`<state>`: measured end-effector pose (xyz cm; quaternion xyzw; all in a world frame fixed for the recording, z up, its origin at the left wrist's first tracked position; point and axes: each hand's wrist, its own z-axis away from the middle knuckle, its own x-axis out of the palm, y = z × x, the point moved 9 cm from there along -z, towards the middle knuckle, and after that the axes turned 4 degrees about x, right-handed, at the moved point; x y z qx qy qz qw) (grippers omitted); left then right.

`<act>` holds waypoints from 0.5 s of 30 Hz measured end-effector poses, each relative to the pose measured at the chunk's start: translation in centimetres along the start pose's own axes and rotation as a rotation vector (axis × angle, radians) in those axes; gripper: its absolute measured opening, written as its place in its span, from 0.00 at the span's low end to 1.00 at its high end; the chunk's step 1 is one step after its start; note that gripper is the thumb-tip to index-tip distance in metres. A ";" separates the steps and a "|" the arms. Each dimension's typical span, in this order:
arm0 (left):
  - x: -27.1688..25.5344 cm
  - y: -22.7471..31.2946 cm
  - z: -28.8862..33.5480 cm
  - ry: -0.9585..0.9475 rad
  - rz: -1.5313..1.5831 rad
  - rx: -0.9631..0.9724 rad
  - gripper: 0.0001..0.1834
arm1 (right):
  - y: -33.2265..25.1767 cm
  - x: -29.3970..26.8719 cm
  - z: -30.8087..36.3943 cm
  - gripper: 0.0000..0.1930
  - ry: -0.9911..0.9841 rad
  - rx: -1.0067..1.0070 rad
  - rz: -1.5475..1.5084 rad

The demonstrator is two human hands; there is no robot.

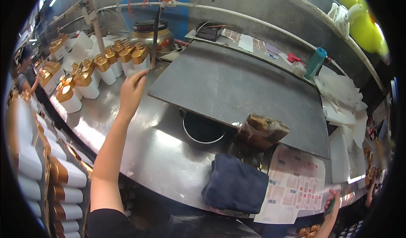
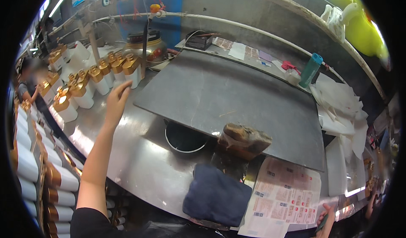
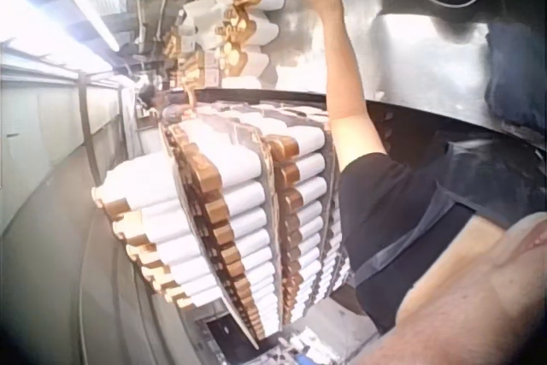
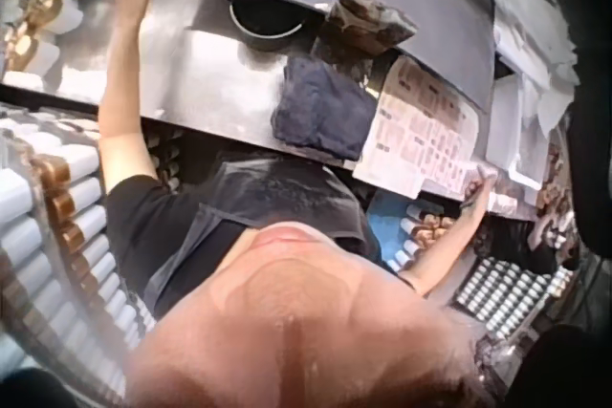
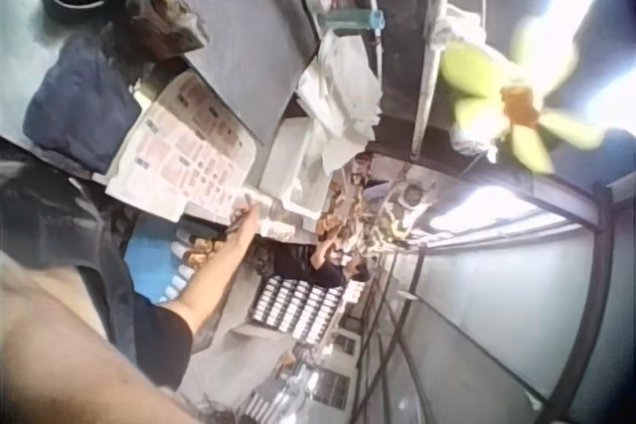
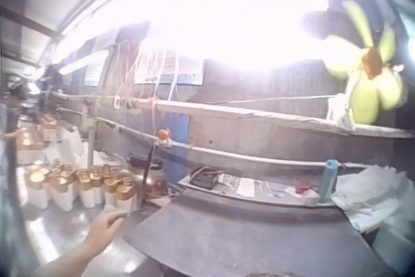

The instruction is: The person applies a white paper label to a gold and white bottle, smoothing it with a green plastic card. They then use a black marker to write on the label and a pair of scissors to trim the excess paper from the edges.

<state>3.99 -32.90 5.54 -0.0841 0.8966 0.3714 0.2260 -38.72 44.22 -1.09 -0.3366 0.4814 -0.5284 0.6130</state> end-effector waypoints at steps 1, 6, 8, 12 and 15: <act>1.8 0.1 -2.6 -0.050 0.040 0.022 0.16 | -0.7 -0.1 0.4 0.27 0.019 -0.007 -0.006; 12.4 3.8 -14.8 -0.244 -0.048 0.348 0.16 | -3.2 1.3 2.9 0.28 0.065 -0.043 -0.033; 17.7 2.5 -19.0 -0.297 -0.107 0.420 0.17 | -4.2 2.6 4.6 0.29 0.020 -0.077 -0.045; 25.6 -0.2 -24.8 -0.351 -0.285 0.431 0.23 | -4.9 2.3 7.3 0.29 0.134 0.005 -0.037; 29.9 -1.8 -27.0 -0.329 -0.396 0.303 0.28 | -5.0 1.4 8.4 0.29 0.209 -0.002 0.006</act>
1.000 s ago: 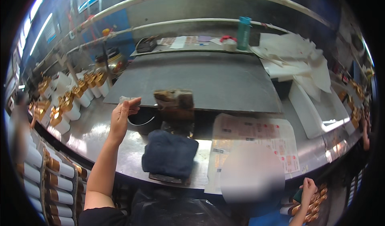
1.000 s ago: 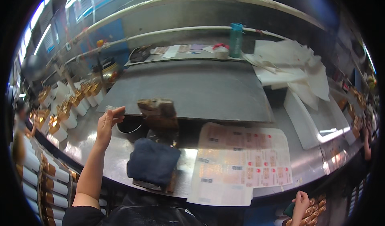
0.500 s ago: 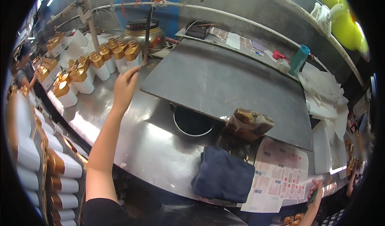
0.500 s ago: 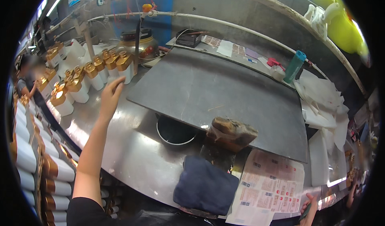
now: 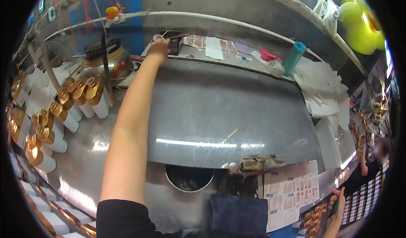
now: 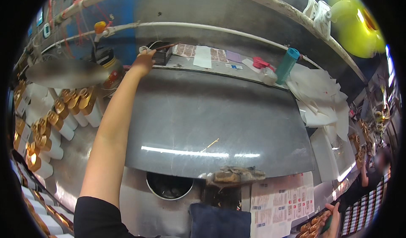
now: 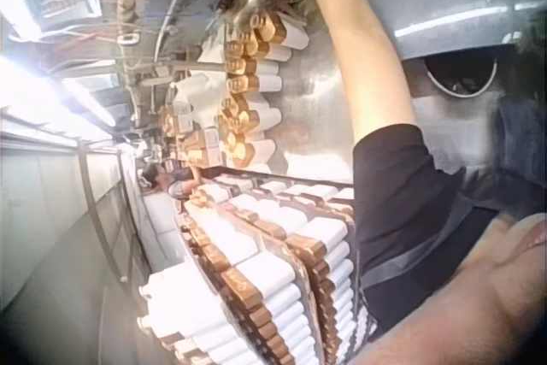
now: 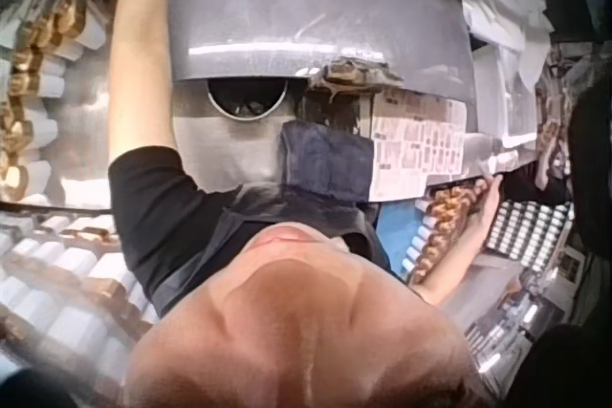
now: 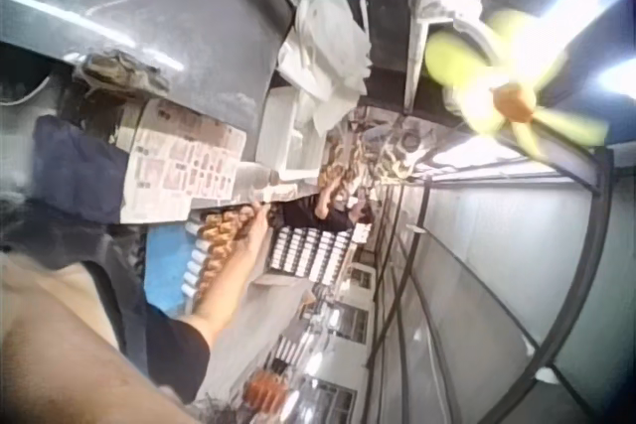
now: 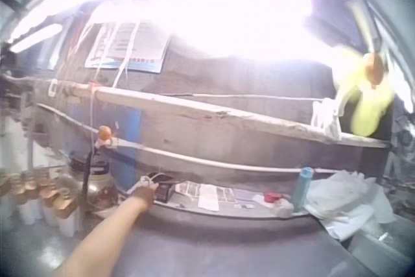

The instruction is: The person applies a white paper label to a gold and white bottle, smoothing it with a green plastic card. They then use a black marker to write on the label and a pair of scissors to trim the excess paper from the edges.

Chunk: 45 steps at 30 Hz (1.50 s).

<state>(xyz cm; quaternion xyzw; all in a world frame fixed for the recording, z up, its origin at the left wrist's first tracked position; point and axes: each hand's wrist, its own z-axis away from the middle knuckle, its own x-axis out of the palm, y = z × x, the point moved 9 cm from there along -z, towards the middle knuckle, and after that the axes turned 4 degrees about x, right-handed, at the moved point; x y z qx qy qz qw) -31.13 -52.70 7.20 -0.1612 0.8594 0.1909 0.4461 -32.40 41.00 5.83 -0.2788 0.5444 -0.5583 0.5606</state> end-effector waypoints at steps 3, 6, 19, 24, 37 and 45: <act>1.8 -1.3 -1.9 0.046 -0.084 -0.023 0.25 | -0.7 0.2 0.8 0.29 0.009 -0.007 0.066; 2.2 -3.1 -2.7 0.194 -0.105 -0.022 0.16 | -0.6 -0.1 0.4 0.28 0.010 -0.022 0.109; -3.7 1.7 3.0 0.048 0.266 0.220 0.14 | -1.0 6.8 -0.9 0.22 -0.198 -0.097 0.136; -7.0 7.8 12.4 -0.092 0.453 0.275 0.12 | -8.9 17.3 4.6 0.13 -0.431 -0.369 0.388; -16.1 16.3 28.9 -0.253 0.497 0.225 0.15 | -15.0 41.5 29.0 0.30 -0.656 -2.123 0.958; -20.4 13.3 25.4 -0.138 0.498 0.075 0.13 | -21.4 40.6 21.9 0.12 -1.043 -1.160 0.407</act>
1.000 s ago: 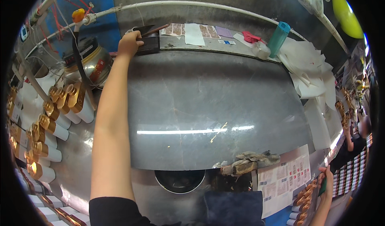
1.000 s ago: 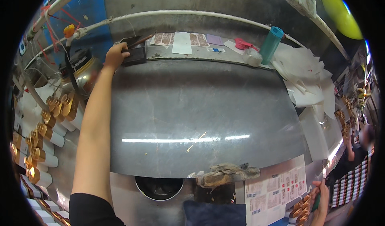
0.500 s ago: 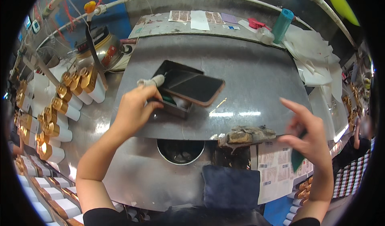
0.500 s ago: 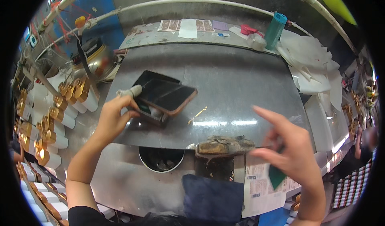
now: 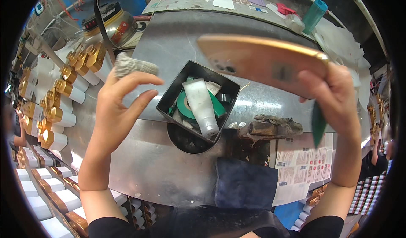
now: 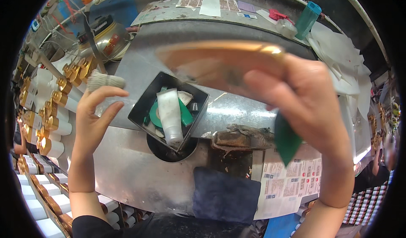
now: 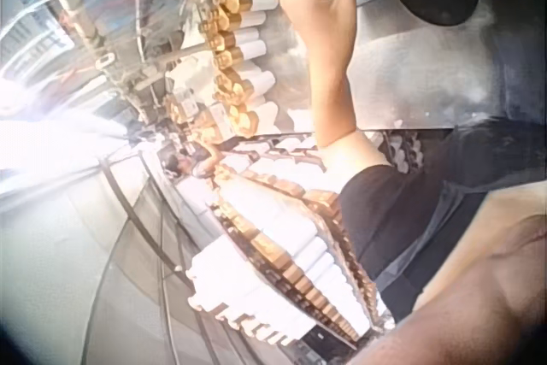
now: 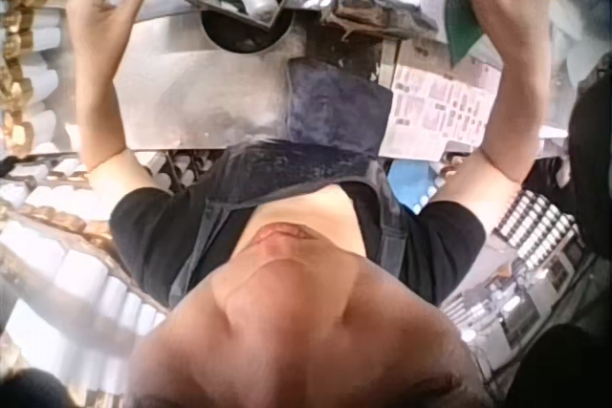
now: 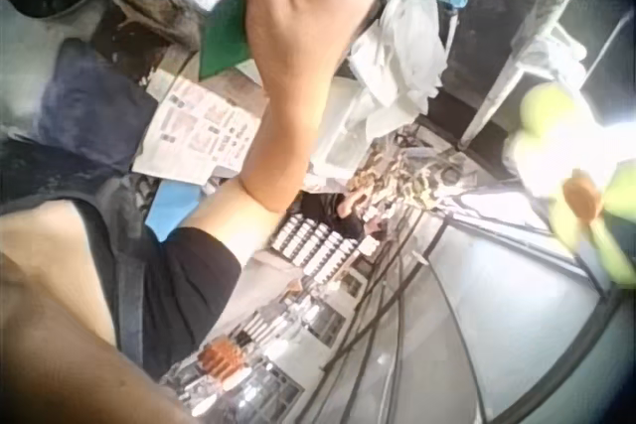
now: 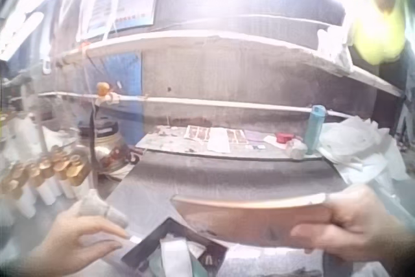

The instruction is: The person applies a white paper label to a gold and white bottle, smoothing it with a green plastic card. They then use a black marker to write on the label and a pair of scissors to trim the excess paper from the edges.

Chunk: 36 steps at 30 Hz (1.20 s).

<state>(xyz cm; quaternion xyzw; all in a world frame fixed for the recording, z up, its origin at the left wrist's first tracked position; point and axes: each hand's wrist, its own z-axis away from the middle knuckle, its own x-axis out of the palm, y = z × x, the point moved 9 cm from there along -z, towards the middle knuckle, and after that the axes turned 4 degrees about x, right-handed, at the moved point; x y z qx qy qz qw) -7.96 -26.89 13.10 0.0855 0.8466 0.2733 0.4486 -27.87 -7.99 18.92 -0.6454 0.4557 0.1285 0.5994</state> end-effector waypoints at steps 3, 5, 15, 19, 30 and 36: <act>3.0 2.8 -1.7 -0.226 -0.015 0.278 0.16 | 2.1 -2.2 1.8 0.15 0.105 0.208 -0.242; 5.2 4.5 -2.4 -0.349 -0.058 0.412 0.20 | 3.3 -2.7 2.9 0.17 0.154 0.284 -0.285; 13.5 5.9 -5.8 -0.624 -0.348 0.480 0.09 | 4.1 -5.7 6.5 0.16 0.395 0.444 -0.330; 15.1 5.9 -6.0 -0.662 -0.532 0.392 0.09 | 4.4 -6.0 7.6 0.15 0.527 0.472 -0.371; 9.5 3.8 -6.6 -0.257 0.172 0.122 0.11 | 4.7 -7.8 8.7 0.16 0.525 0.439 -0.421; 5.6 0.6 -5.9 0.093 0.821 -0.062 0.12 | 4.3 -6.0 6.9 0.17 0.380 0.404 -0.486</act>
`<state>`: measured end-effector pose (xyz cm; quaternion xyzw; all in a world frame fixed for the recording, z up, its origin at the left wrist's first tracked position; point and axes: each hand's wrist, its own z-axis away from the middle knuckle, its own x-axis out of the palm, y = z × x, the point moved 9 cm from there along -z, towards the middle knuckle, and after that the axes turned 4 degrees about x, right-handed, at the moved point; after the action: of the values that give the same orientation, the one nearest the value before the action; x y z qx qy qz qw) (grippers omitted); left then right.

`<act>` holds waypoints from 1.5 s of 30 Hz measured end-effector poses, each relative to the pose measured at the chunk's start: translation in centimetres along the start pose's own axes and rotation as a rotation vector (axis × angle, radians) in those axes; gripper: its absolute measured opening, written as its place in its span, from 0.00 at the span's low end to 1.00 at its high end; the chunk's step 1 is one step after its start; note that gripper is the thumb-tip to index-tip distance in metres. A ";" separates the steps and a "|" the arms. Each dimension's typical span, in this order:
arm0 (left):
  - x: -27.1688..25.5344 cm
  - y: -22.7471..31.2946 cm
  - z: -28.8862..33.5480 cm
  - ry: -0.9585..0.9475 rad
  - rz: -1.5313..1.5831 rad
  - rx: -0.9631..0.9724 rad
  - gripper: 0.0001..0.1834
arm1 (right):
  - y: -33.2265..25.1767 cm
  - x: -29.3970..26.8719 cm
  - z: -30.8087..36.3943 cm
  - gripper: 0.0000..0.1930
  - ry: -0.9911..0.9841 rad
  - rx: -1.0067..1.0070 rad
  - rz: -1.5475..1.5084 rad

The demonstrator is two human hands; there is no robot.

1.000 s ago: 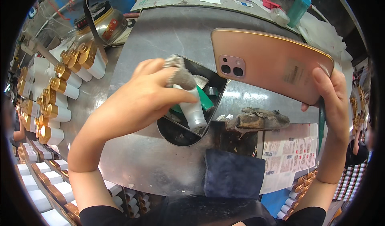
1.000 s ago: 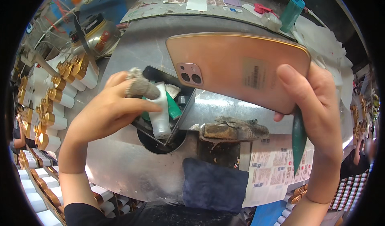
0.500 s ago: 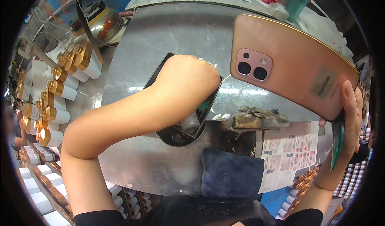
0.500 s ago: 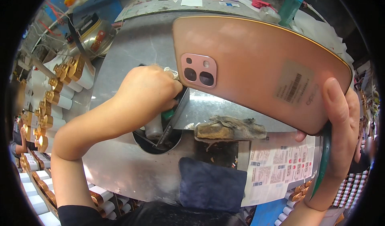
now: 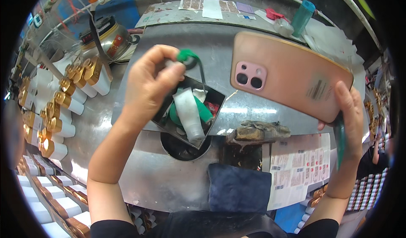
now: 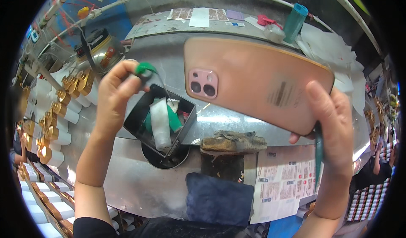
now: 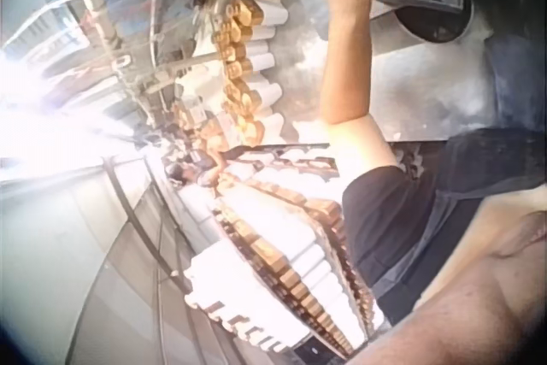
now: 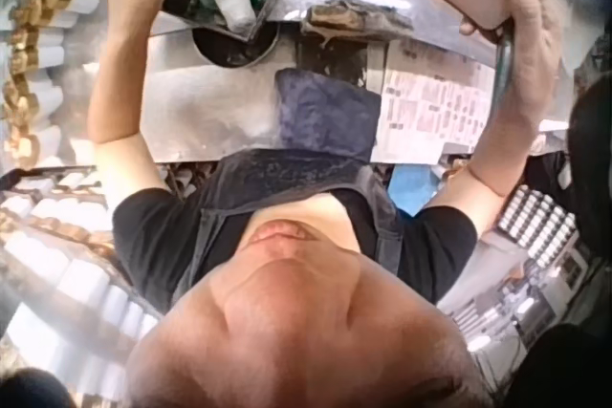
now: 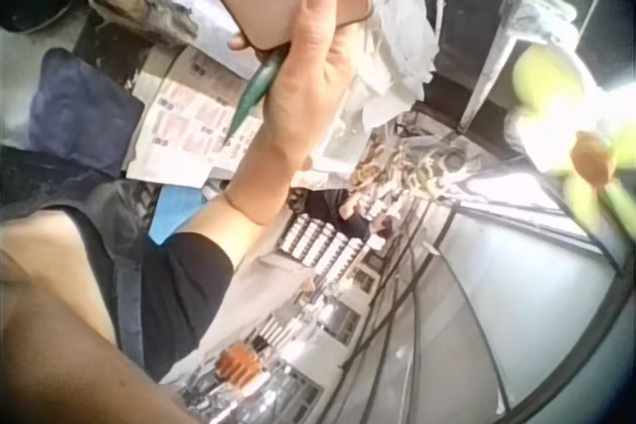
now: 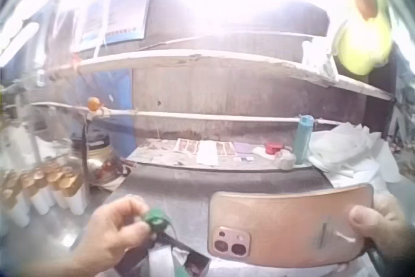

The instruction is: The person applies a white paper label to a gold and white bottle, smoothing it with a green plastic card. They then use a black marker to write on the label and a pair of scissors to trim the excess paper from the edges.

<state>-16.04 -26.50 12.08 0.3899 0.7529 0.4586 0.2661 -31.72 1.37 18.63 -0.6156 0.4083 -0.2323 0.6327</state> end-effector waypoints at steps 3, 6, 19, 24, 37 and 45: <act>-2.9 0.5 0.6 0.146 0.242 -0.066 0.17 | -1.0 3.0 0.5 0.14 -0.212 -0.154 0.111; -5.3 1.6 2.2 0.235 0.300 -0.025 0.18 | -4.1 8.9 2.6 0.19 -0.375 -0.783 0.731; -4.3 10.7 9.4 0.229 -0.518 0.609 0.18 | -4.8 16.4 4.9 0.27 -0.435 -1.121 1.023; 1.7 13.8 11.4 -0.016 -0.683 0.737 0.20 | -6.9 11.0 7.7 0.34 -0.586 -0.610 0.171; 8.5 17.5 17.5 0.123 -0.668 0.755 0.18 | -3.4 9.2 15.9 0.19 -0.468 -0.378 -0.139; 14.4 15.7 20.6 -0.226 -0.388 0.682 0.21 | -0.7 8.6 21.9 0.13 -0.858 -0.427 -0.050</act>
<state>-3.01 -0.25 16.53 0.3546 0.8873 0.0783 0.2842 -9.23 7.30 15.35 -0.7817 0.1340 0.1166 0.5977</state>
